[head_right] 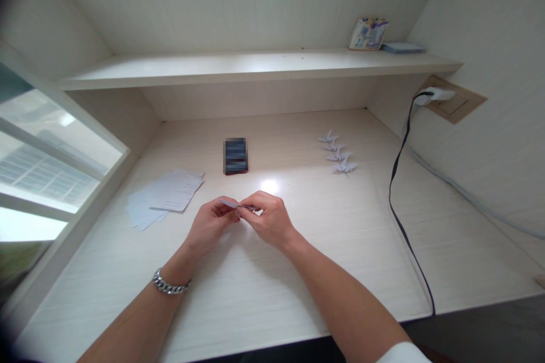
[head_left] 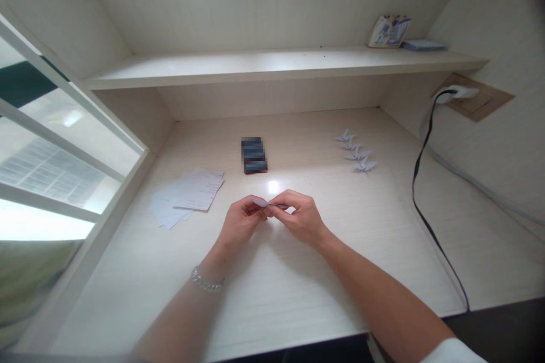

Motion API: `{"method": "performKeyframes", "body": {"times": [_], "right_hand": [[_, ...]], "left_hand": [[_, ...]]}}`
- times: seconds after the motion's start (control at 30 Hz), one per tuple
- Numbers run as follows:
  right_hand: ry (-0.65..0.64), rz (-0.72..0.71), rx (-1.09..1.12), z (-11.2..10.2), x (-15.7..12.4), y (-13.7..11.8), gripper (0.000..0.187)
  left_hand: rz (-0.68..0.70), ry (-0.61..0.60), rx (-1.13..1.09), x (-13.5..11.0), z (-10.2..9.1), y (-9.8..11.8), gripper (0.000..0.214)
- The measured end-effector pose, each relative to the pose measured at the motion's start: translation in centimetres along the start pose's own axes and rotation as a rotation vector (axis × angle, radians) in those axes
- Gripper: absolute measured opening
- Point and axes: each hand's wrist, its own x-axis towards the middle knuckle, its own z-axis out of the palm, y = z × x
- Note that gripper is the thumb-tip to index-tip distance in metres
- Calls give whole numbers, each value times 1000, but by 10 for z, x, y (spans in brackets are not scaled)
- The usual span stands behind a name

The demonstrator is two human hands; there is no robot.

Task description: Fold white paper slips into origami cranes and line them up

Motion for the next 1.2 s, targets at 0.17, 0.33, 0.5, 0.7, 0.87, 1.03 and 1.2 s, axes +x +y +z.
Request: {"method": "performKeyframes", "body": {"times": [0.17,0.33,0.5,0.7,0.87,1.03,1.2], "right_hand": [[-82,107,172,-4,4,1,22],[-151,226,429,-4,7,7,27],[-167,274,508,-2,7,8,29],[-138,318,535,0,7,11,29],[-130,329,548,-1,7,10,24],[-131,347,546,-1,8,8,24],[-123,357,552,0,7,9,24]], "left_hand": [[-41,16,-17,0,-4,3,18],[-83,5,-77,1,-10,2,20],[-57,28,-93,1,-8,2,25],[-89,50,-78,0,-5,4,39],[-95,63,-59,0,-5,5,40],[-80,77,-75,-1,-4,5,39],[-88,70,-124,-1,-3,5,40]]}}
